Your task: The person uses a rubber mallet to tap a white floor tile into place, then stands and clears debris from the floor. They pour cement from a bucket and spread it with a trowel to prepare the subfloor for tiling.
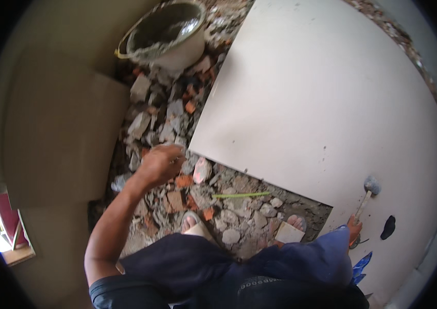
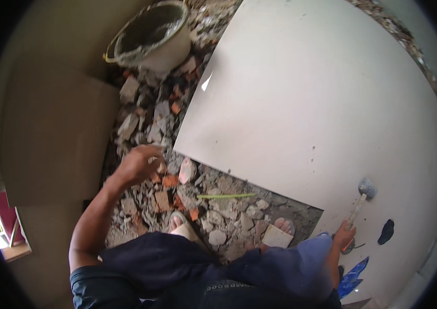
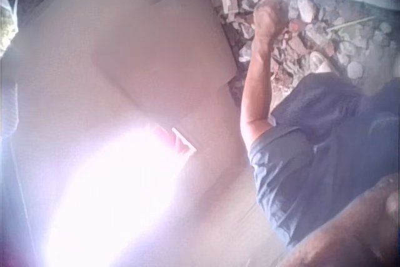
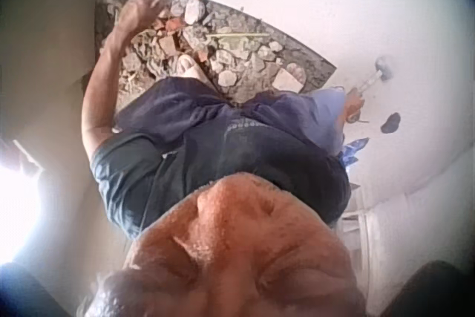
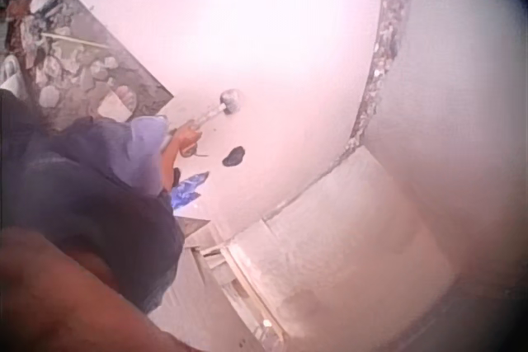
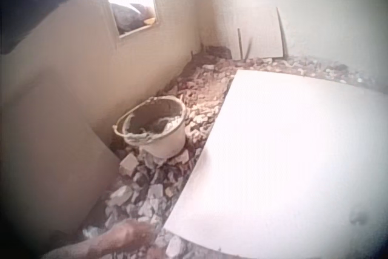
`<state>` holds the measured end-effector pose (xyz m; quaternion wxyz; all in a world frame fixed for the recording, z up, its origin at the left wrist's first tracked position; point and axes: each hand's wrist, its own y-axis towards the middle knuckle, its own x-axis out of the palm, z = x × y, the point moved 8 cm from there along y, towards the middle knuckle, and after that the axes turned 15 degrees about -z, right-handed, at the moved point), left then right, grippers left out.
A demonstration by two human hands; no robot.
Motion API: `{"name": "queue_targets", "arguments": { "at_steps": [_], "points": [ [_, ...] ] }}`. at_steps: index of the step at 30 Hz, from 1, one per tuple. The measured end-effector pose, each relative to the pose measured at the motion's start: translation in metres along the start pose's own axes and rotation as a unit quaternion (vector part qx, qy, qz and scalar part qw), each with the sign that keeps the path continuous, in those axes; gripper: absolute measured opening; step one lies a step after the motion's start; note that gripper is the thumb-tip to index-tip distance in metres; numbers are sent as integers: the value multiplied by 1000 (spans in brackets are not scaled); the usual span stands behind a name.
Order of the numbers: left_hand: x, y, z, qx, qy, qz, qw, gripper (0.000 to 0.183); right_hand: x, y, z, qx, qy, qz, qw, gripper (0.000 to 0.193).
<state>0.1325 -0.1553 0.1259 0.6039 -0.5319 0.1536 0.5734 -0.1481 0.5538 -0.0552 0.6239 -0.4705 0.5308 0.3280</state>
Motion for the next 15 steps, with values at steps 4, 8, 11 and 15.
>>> {"name": "queue_targets", "arguments": {
  "at_steps": [4,8,11,15],
  "points": [
    [-42,-157,-17,-210,-232,162,936,15,-45,6,-46,-84,-41,-83,992,59],
    [-61,-262,61,-255,-230,235,909,48,-189,-43,-152,-260,83,-67,960,47],
    [-35,-293,125,-291,-306,191,886,58,-288,-127,-213,-359,184,-153,902,43],
    [-18,-298,159,-348,-251,104,897,62,-351,-239,-222,-359,10,-273,893,42]
  ]
}}
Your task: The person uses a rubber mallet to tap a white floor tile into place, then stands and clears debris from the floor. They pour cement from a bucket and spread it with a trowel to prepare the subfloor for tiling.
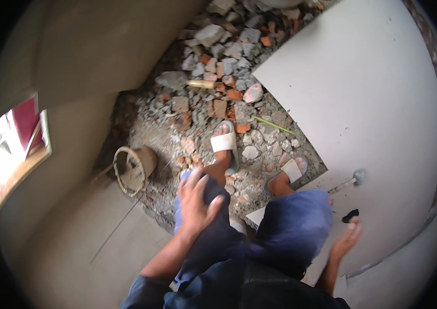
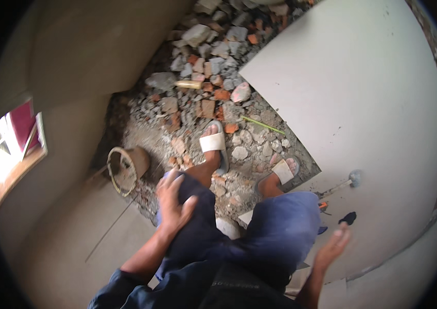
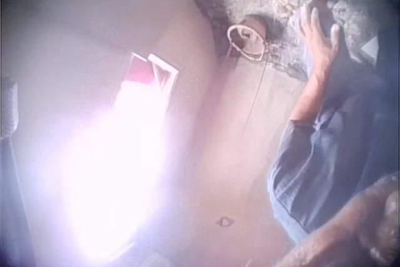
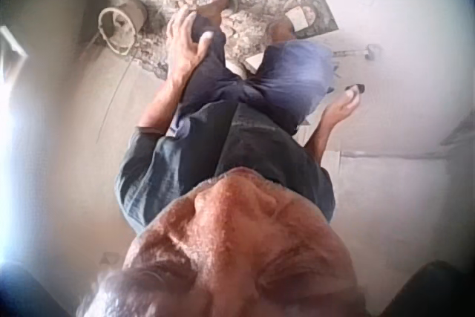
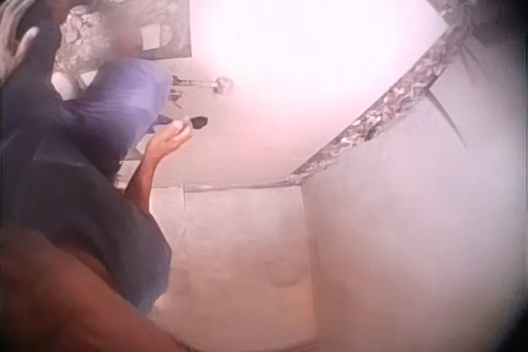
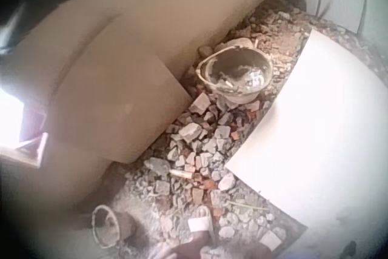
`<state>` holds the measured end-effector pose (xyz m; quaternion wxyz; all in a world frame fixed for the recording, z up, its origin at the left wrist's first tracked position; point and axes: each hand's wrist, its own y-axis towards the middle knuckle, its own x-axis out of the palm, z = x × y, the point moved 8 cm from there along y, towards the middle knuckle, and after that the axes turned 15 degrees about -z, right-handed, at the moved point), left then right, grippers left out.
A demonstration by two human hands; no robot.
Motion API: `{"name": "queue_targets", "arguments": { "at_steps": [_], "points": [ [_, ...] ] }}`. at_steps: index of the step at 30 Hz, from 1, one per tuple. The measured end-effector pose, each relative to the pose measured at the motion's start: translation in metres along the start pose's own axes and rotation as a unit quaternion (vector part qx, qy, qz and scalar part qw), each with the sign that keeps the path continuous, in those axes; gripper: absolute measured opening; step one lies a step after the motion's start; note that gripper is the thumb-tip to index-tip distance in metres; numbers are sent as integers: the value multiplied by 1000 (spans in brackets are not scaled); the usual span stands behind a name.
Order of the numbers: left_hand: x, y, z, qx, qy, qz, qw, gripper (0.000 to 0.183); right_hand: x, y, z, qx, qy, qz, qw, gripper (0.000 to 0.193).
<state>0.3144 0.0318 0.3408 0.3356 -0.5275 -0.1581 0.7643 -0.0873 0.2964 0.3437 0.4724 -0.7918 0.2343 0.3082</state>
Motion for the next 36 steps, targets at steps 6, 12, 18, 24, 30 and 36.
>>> {"name": "queue_targets", "arguments": {
  "at_steps": [6,12,18,24,30,36],
  "points": [
    [-1,-126,1,-153,-232,-8,961,47,-57,-99,5,-1,42,-149,988,50],
    [-30,-380,-66,-325,-309,24,893,46,-211,-117,116,142,-130,-77,978,56],
    [61,-562,-131,-497,-299,-77,811,50,-226,-165,174,164,-156,-89,970,51],
    [109,-555,-202,-393,-360,-113,839,48,-150,-239,161,149,-104,-106,978,50],
    [34,-551,-324,-329,-374,44,866,46,-48,-352,162,139,-45,-144,979,46],
    [-35,-580,-386,-313,-369,105,869,40,2,-441,168,158,-62,-163,972,45]
  ]
}}
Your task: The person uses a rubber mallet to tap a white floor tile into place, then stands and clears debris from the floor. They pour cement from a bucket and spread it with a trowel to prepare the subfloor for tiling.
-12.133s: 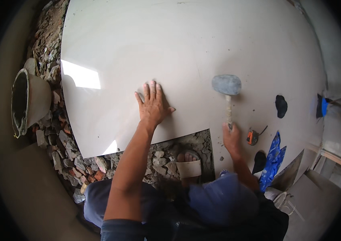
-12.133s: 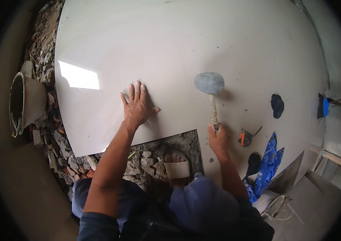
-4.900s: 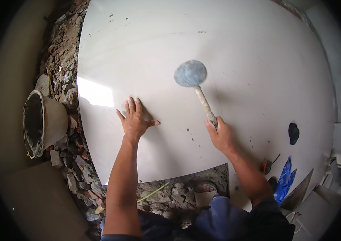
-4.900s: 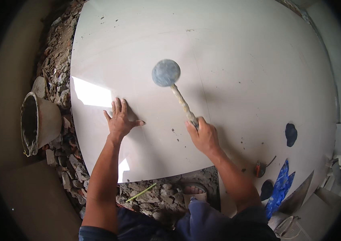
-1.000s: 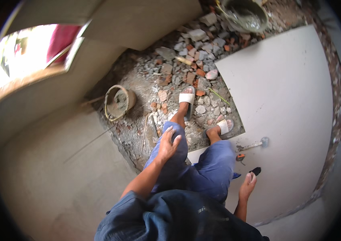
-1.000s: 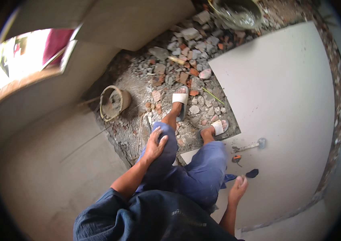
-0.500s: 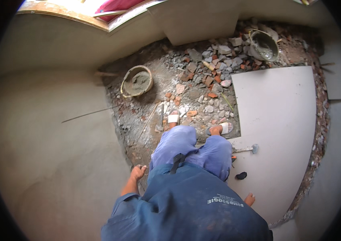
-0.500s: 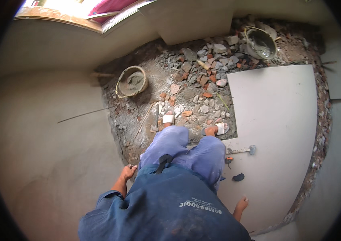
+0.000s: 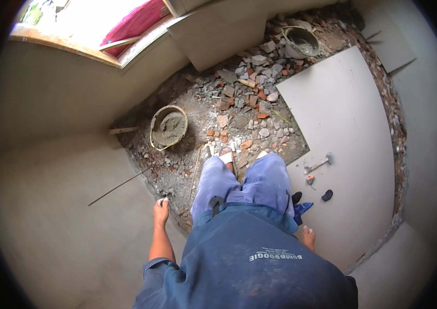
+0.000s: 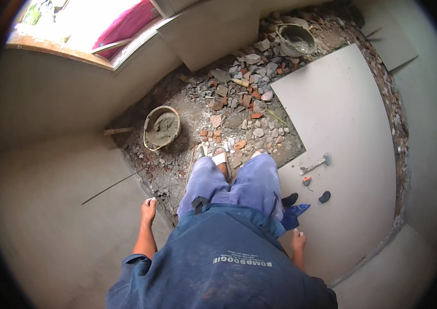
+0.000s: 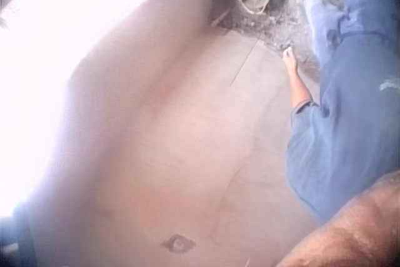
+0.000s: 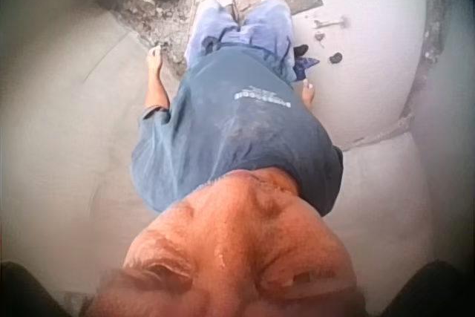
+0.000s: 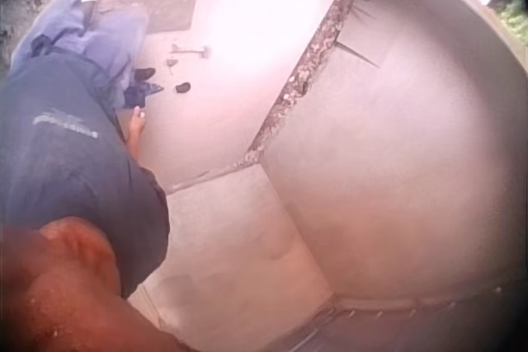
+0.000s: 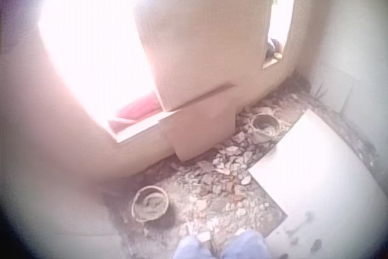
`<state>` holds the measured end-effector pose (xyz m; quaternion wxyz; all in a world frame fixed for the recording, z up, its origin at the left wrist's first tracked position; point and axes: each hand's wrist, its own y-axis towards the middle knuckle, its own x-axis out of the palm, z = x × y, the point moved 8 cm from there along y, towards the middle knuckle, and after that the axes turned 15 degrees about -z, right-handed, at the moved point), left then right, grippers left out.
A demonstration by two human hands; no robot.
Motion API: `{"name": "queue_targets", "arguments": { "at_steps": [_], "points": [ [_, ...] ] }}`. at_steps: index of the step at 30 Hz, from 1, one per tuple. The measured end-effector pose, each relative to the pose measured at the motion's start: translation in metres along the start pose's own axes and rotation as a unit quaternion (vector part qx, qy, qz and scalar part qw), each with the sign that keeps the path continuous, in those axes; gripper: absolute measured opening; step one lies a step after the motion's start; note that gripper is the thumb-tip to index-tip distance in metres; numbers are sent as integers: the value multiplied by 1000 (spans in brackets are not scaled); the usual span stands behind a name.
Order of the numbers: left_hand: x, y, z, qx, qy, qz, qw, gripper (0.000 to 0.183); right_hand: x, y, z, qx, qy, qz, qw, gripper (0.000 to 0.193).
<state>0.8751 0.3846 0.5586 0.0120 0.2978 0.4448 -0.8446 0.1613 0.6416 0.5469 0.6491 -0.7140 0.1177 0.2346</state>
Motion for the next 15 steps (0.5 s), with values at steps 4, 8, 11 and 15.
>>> {"name": "queue_targets", "arguments": {
  "at_steps": [4,8,11,15],
  "points": [
    [-9,5,10,1,-14,-14,1000,36,13,-6,-1,3,3,5,1000,47],
    [6,-10,16,36,13,-42,998,38,7,6,-25,-36,11,54,998,42],
    [25,-28,6,7,62,-102,993,39,8,18,-43,-40,34,11,999,44],
    [37,-46,-5,-46,39,-114,992,42,-5,23,-55,-29,23,6,999,42]
  ]
}}
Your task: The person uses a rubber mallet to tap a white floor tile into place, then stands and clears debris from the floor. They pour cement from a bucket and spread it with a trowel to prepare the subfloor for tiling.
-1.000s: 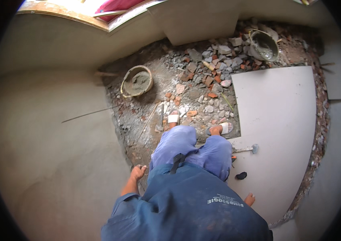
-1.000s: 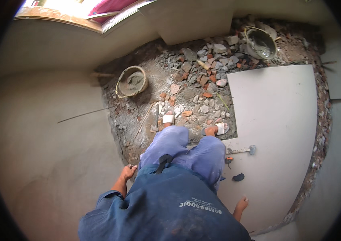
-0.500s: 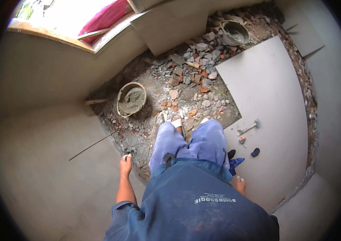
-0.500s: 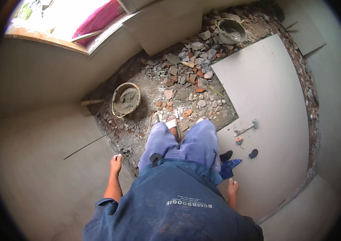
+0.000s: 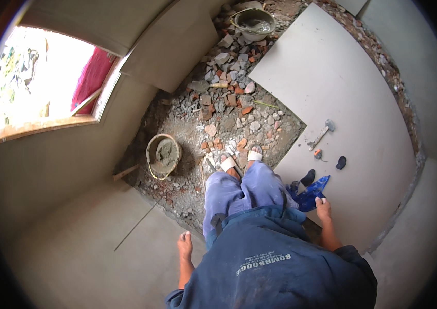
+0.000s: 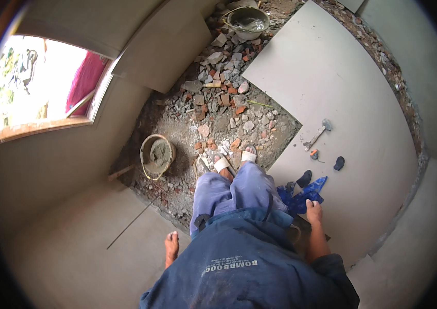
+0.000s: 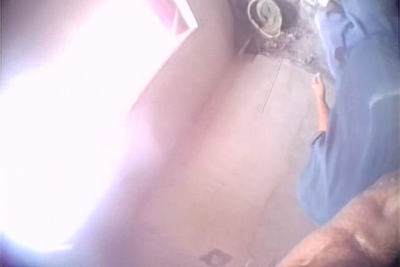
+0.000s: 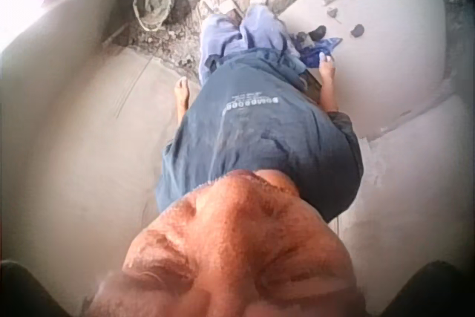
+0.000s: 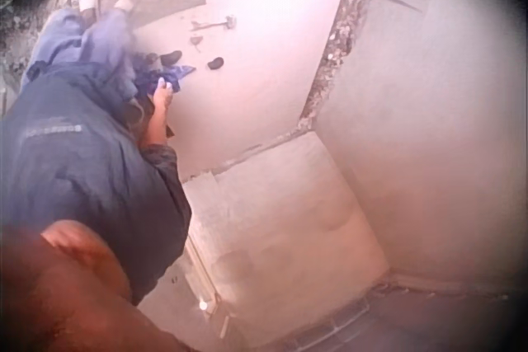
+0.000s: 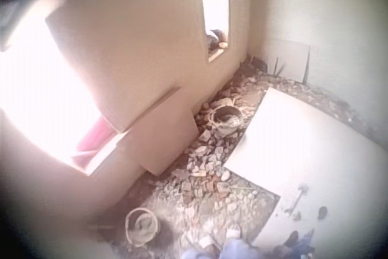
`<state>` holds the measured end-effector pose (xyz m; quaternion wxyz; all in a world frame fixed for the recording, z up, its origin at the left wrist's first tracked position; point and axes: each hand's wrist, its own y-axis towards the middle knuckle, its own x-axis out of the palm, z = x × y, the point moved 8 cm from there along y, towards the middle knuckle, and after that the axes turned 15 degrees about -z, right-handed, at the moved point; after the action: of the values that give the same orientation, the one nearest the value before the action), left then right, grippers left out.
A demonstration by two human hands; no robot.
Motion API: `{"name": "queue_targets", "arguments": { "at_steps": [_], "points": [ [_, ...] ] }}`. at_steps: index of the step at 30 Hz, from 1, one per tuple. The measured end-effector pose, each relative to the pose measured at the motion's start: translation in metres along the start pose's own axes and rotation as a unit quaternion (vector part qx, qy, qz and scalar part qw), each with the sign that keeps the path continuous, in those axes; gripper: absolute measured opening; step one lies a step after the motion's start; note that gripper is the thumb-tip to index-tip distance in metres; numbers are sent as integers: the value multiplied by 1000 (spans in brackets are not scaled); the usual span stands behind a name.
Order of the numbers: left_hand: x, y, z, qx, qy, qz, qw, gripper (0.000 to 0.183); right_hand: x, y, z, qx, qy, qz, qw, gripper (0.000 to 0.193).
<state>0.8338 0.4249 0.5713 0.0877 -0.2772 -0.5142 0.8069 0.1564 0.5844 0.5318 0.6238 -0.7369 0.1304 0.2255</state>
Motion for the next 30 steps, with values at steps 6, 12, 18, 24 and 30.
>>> {"name": "queue_targets", "arguments": {
  "at_steps": [6,12,18,24,30],
  "points": [
    [5,-3,36,10,53,-36,998,45,1,5,30,35,74,32,996,42],
    [-56,31,98,72,143,-38,986,44,78,-23,73,15,117,111,987,39],
    [-133,109,119,156,180,-101,966,40,227,-116,73,82,140,111,980,43],
    [-242,168,88,115,351,-136,919,44,399,-229,33,142,204,3,969,53],
    [-284,210,130,132,416,-168,884,40,516,-291,31,191,271,-10,943,55]
  ]
}}
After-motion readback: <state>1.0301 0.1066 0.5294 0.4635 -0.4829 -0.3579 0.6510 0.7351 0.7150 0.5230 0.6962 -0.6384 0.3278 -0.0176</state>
